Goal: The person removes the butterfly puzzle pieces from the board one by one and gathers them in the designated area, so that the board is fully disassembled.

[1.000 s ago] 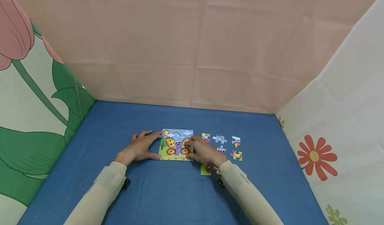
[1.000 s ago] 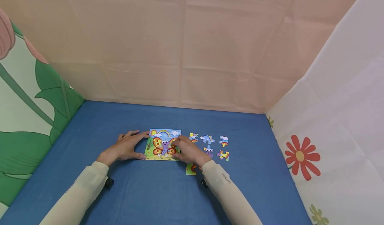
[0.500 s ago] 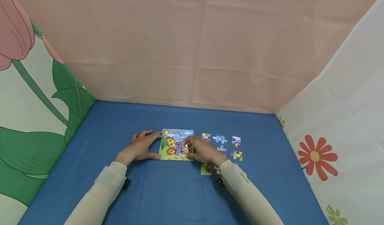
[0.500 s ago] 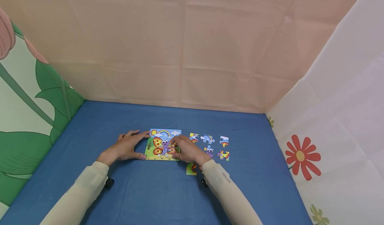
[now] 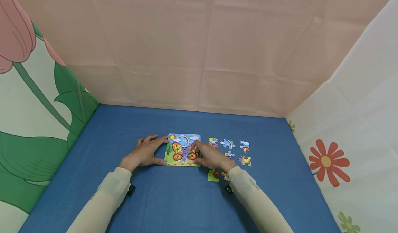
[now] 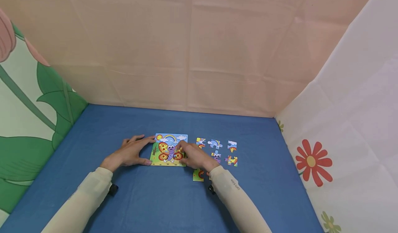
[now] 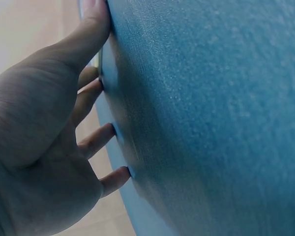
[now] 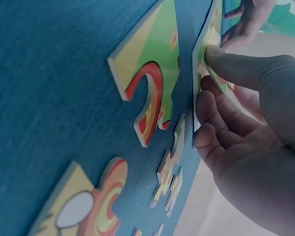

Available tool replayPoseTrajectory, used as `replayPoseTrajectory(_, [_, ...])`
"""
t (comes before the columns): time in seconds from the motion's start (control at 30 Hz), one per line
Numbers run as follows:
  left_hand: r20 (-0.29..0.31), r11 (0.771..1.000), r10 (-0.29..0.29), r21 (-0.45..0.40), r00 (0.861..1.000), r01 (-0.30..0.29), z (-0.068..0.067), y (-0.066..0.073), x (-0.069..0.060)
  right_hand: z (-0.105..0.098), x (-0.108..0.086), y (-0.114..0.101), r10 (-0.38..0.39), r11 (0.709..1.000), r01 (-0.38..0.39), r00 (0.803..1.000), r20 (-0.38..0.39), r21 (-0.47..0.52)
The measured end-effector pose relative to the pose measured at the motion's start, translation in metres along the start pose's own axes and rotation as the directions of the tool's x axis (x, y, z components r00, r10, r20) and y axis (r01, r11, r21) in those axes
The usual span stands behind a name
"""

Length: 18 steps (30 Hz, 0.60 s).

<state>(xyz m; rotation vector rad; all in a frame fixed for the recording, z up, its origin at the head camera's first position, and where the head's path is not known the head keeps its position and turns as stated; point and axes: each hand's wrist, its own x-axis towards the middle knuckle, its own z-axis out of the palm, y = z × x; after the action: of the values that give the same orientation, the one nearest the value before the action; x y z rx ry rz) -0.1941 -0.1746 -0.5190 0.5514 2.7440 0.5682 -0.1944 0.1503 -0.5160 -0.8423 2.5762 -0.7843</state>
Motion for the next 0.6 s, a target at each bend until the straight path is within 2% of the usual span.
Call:
replayPoseTrajectory(0.43, [-0.003, 1.000, -0.008, 0.001, 1.000, 0.008, 0.000, 0.001, 0.000, -0.007, -0.009, 0.000, -0.056, 0.996, 0.060, 0.997, -0.056, 0.072])
replayPoseTrajectory(0.6, [-0.001, 1.000, -0.010, 0.005, 1.000, 0.010, 0.001, 0.000, 0.000, -0.013, -0.016, 0.000, -0.046, 0.991, 0.055, 0.996, -0.078, 0.119])
